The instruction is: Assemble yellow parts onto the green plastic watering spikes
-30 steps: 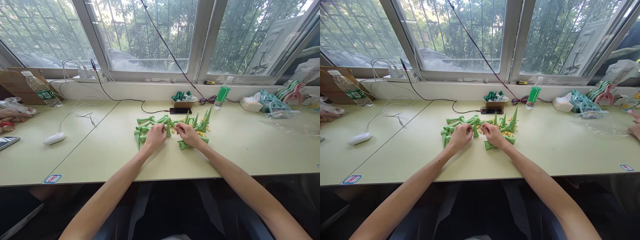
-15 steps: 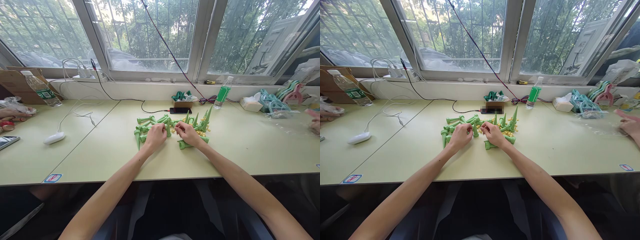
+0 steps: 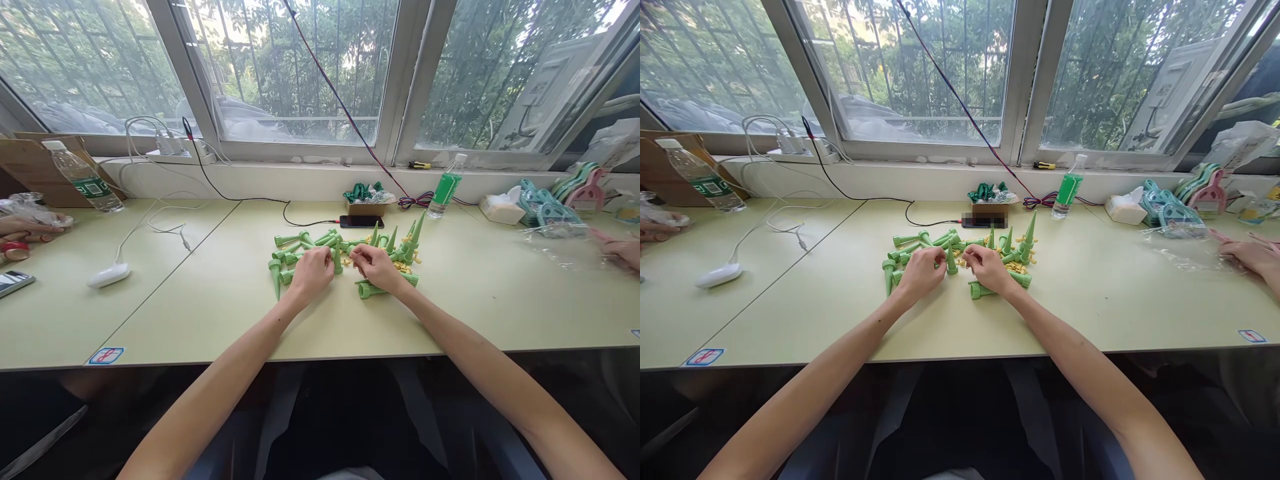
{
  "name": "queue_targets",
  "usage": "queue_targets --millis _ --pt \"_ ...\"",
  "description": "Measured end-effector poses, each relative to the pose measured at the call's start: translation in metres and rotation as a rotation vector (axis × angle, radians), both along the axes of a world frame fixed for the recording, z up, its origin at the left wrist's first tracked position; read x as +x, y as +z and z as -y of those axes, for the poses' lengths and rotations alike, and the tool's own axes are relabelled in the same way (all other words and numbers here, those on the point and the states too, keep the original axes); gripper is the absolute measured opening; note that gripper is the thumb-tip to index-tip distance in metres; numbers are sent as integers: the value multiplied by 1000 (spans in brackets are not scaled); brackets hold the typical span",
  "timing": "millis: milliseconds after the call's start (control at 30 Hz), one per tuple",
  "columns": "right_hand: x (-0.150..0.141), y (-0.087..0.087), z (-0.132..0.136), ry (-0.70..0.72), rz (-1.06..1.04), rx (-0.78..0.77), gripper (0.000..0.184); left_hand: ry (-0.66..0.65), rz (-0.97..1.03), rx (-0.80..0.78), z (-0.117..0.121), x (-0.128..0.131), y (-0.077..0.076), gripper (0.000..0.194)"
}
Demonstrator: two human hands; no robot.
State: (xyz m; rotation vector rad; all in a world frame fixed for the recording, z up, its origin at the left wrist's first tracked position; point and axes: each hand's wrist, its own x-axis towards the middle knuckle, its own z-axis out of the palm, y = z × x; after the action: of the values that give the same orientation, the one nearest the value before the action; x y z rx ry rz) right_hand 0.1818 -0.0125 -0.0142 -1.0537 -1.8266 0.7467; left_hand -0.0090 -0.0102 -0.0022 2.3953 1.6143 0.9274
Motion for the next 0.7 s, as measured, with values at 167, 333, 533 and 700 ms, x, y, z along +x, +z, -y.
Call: queue_targets --millis 167,333,533,700 --pt "-1 -1 -1 6 -63 -30 34 -8 5 9 -2 -1 -1 13" --pt "-1 -2 -2 6 -77 -36 35 -10 14 5 -2 -1 -1 13" --pt "0 -2 -2 4 -57 -25 34 -7 34 13 -1 0 0 13" --pt "0 -2 -1 -5 -44 -17 34 26 115 11 2 3 7 36"
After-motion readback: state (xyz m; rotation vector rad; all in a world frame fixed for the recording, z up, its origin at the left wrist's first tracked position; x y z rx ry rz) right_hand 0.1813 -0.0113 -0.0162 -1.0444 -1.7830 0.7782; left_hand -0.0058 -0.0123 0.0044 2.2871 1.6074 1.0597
